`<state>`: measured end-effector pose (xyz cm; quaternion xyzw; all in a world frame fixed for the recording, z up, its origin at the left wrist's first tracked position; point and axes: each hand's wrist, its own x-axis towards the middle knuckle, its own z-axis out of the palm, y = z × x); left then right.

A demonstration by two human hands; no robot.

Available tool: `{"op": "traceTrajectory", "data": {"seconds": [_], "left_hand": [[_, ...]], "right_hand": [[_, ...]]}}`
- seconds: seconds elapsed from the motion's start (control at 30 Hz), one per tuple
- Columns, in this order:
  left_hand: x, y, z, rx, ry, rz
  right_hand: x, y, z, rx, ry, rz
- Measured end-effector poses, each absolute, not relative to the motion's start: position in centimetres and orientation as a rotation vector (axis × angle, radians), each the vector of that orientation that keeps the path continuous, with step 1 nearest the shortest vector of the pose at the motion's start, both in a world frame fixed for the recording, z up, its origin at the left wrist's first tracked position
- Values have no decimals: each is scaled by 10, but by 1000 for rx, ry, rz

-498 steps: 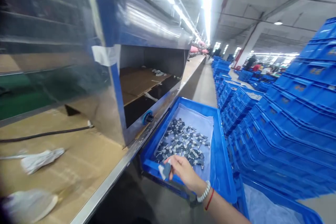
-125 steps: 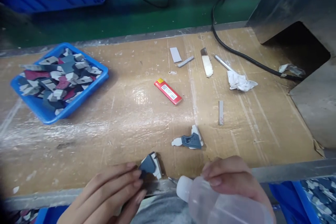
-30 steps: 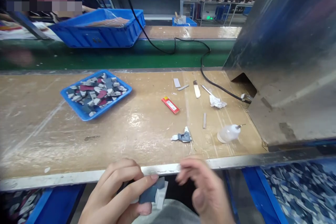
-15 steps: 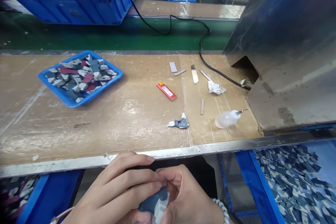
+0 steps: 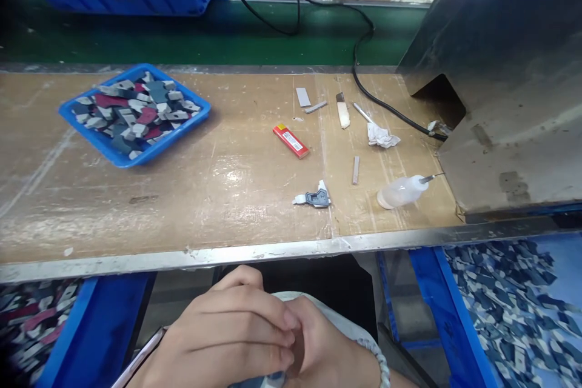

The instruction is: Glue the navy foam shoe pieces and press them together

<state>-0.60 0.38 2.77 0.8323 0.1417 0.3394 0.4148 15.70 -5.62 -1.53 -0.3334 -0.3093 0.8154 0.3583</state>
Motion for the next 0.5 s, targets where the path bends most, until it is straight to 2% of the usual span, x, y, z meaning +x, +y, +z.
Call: {"op": "traceTrajectory", "data": {"seconds": [0.3, 0.5], "left_hand": [[-4, -1, 21, 2036, 386, 853], [-11, -4, 0, 1963, 348, 725]], "right_hand": [[152, -56, -14, -584, -575, 2189], [163, -54, -3, -934, -677, 2164]]}}
